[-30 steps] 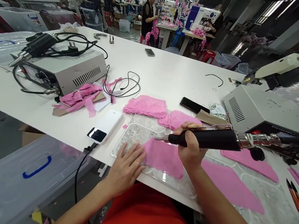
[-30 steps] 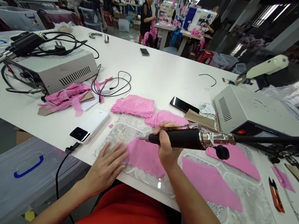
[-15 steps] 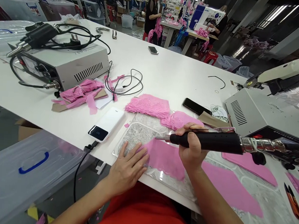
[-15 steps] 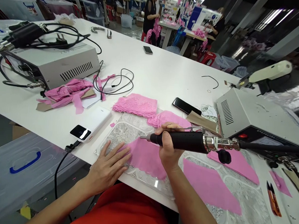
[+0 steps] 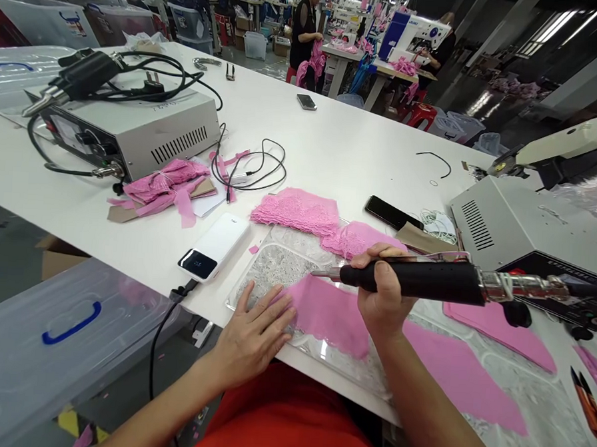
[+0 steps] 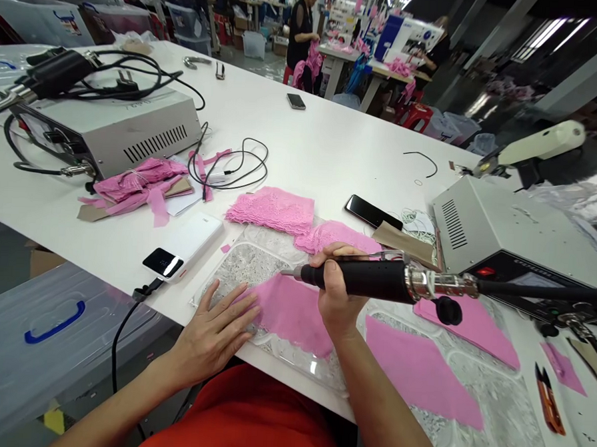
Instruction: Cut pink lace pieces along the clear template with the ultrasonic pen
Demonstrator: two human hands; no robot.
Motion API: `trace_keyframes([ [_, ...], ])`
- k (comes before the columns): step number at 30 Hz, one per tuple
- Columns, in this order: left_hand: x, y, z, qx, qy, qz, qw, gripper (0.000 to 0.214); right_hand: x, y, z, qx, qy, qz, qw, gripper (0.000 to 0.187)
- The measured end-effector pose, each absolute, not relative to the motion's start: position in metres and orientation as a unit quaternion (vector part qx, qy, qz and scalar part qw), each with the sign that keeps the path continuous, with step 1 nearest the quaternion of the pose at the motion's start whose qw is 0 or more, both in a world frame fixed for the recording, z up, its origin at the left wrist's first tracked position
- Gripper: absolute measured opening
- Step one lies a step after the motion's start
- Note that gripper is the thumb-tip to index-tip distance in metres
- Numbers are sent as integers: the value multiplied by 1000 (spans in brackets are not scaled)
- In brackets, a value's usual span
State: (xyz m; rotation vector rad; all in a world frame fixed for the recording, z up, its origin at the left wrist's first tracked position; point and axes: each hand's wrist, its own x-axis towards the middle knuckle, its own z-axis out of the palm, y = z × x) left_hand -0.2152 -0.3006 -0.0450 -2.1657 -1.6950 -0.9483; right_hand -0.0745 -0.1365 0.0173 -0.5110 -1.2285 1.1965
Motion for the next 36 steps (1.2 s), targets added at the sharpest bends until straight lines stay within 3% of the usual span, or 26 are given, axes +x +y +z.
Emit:
trace_keyframes([
  [36,-226,-319,-50,-723,-588,-342,122,30,-78,-150,15,-199,-566,542,588,10],
])
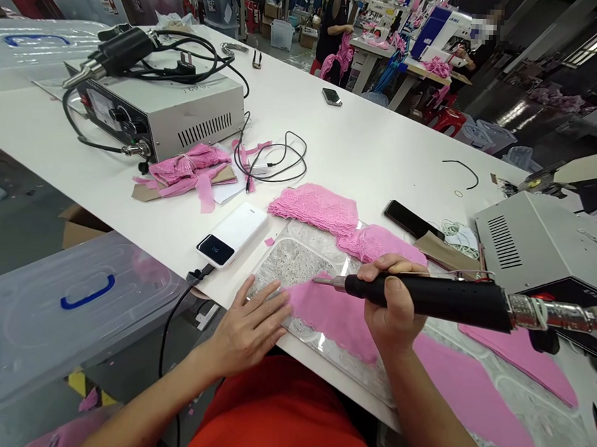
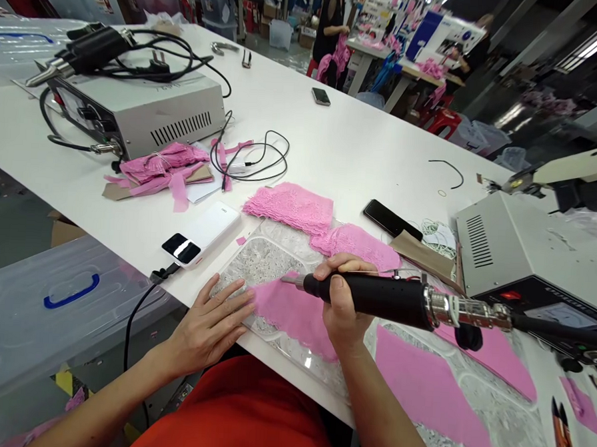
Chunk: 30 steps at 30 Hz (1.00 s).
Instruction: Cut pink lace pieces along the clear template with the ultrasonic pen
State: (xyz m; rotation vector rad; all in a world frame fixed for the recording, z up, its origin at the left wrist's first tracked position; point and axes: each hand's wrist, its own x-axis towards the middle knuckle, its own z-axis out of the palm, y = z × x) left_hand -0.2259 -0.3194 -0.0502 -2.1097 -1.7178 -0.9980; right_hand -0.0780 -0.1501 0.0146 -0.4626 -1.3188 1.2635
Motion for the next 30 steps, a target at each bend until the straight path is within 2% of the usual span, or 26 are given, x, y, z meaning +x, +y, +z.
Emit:
trace_keyframes([
  [30,-230,-326,-53,-716,-596,-341,126,29,-88,-166,22,-189,-567,568,566,10],
])
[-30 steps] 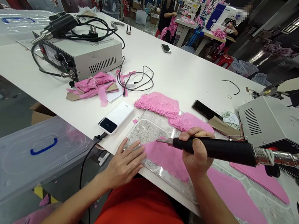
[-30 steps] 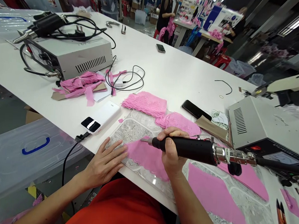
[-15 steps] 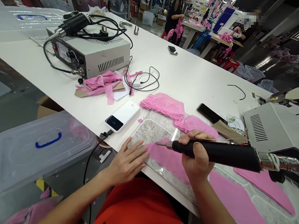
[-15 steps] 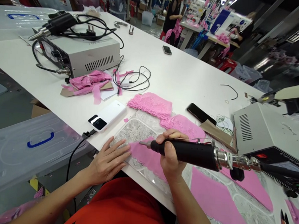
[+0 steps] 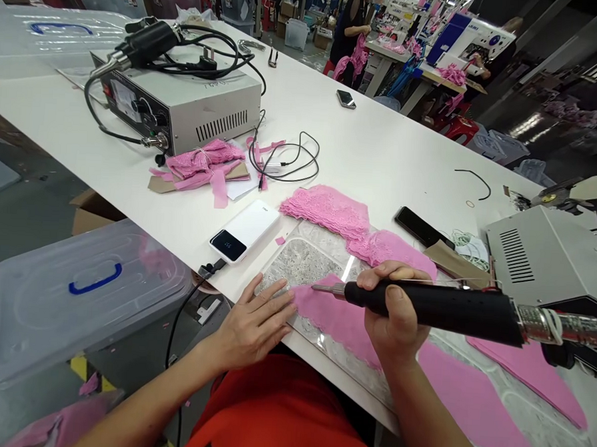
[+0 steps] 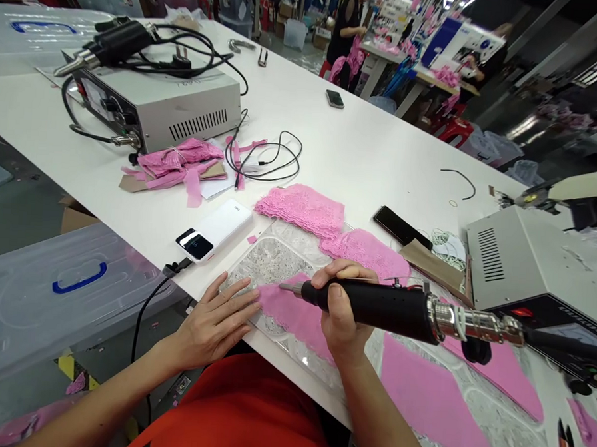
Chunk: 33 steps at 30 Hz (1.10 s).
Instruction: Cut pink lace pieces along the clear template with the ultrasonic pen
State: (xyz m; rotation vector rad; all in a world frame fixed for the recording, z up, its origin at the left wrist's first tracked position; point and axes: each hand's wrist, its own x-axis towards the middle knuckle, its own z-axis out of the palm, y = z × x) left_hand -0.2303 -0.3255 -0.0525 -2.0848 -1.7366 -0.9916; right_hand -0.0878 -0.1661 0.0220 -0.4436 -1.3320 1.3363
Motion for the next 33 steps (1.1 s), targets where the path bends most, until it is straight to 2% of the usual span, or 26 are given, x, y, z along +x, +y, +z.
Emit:
trace_keyframes([
  [12,-199,-288,-31,-750,-536,-373,104,23,-37,-130,33,-248,-514,482,665,9],
  [20,-189,-252,-32,-762,-572,-287,98,25,-35,-133,19,-248,-502,503,658,10],
  [33,-190,-254,-35,-755,-586,-282,80,28,-42,-132,13,-239,-527,509,638,10],
])
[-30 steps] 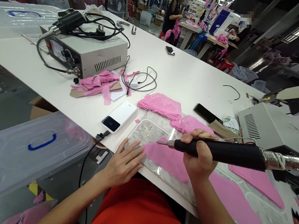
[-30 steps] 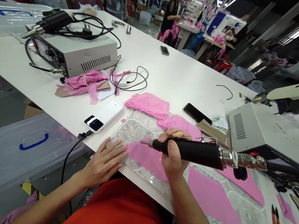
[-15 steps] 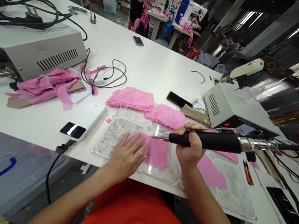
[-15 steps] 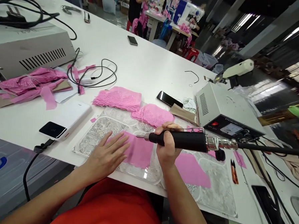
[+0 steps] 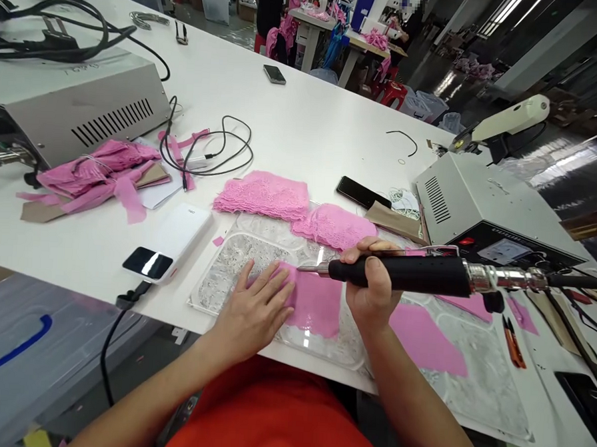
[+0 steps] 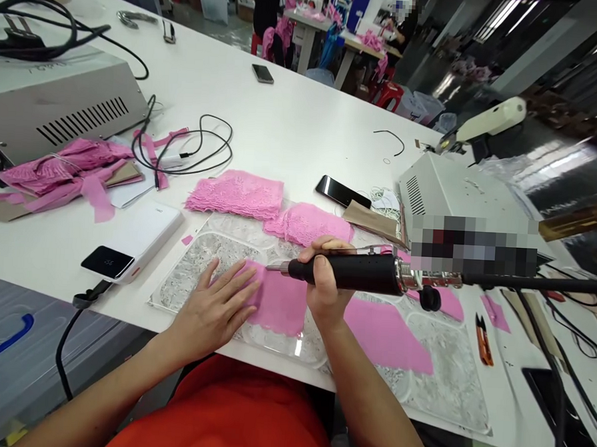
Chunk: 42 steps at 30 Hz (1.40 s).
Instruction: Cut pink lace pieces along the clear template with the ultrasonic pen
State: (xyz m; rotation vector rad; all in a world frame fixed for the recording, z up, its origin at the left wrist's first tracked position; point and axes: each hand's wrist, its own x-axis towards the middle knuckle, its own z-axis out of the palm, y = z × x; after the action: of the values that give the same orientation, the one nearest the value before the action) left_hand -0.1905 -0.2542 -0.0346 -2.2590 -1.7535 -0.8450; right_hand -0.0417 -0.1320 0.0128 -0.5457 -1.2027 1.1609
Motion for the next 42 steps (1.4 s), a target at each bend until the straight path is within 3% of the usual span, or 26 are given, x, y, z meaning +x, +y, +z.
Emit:
trace_keyframes([
  [42,-192,-255,-31,-753,-586,-287,83,22,-15,-124,21,-260,-511,464,675,7],
])
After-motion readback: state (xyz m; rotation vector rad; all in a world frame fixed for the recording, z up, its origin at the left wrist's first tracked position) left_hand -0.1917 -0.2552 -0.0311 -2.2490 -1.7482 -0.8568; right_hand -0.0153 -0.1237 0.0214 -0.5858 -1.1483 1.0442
